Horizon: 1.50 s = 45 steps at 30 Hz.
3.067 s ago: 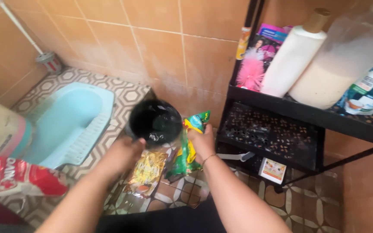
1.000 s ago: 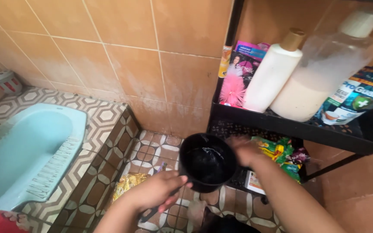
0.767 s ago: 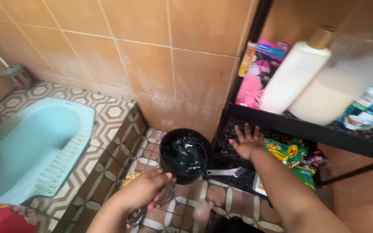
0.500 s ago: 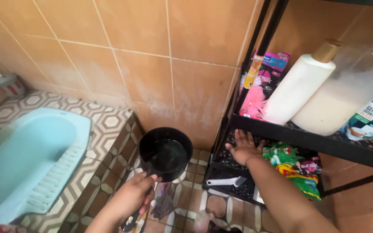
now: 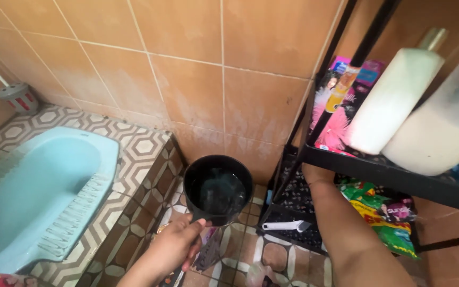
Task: Organizing and sorting various toiletries and laundry detergent pouches on a storage rack in a bathroom.
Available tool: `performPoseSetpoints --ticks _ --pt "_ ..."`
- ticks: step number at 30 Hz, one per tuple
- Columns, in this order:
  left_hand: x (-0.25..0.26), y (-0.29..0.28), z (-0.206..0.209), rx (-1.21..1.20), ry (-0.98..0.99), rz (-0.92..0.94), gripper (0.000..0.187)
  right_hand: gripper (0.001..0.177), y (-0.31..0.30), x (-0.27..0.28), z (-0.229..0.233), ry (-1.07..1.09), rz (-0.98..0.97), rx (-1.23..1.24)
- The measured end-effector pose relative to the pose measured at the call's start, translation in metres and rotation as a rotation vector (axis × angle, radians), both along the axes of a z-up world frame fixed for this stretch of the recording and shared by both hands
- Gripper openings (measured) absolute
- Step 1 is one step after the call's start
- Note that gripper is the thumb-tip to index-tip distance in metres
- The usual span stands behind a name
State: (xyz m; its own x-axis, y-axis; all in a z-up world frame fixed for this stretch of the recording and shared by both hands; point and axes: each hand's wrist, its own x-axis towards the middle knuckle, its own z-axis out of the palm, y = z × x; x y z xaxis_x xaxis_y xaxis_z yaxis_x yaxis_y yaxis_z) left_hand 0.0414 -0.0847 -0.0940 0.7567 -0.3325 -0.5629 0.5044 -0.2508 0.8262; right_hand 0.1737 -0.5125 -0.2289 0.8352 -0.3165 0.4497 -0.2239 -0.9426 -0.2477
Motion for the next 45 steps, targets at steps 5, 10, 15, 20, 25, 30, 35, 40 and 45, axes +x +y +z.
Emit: performPoseSetpoints --ticks 5,10,15,20,25,30,35,40,45 --pt "0.001 -0.006 0.005 0.06 0.029 0.003 0.033 0.04 0.007 0.003 0.007 0.13 -0.003 0.187" --pt "0.005 -0.012 -0.006 -0.066 0.047 0.027 0.029 0.04 -0.004 0.009 -0.008 0.046 0.006 0.067" --pt "0.004 -0.013 -0.009 -0.068 0.006 -0.004 0.03 0.037 -0.035 0.024 -0.029 0.05 0.07 0.144" --pt "-0.004 -0.018 -0.001 -0.051 -0.036 -0.047 0.029 0.034 -0.069 0.025 -0.047 0.03 0.15 0.244" --pt "0.004 -0.035 0.003 0.11 -0.152 -0.072 0.028 0.024 -0.029 0.014 -0.07 0.155 0.252 1.244" --pt "0.02 -0.092 0.025 0.576 -0.758 -0.249 0.036 0.016 0.046 -0.027 -0.026 0.234 0.223 2.079" --pt "0.025 -0.135 0.033 0.702 -0.762 -0.354 0.031 0.022 0.074 -0.034 0.013 -0.031 0.003 2.244" --pt "0.032 -0.139 0.019 0.822 -1.076 -0.374 0.019 0.037 0.042 -0.031 -0.041 0.119 0.111 1.235" --pt "0.024 -0.098 0.04 0.757 -0.745 -0.245 0.033 0.064 -0.021 -0.076 -0.018 0.625 0.372 0.086"
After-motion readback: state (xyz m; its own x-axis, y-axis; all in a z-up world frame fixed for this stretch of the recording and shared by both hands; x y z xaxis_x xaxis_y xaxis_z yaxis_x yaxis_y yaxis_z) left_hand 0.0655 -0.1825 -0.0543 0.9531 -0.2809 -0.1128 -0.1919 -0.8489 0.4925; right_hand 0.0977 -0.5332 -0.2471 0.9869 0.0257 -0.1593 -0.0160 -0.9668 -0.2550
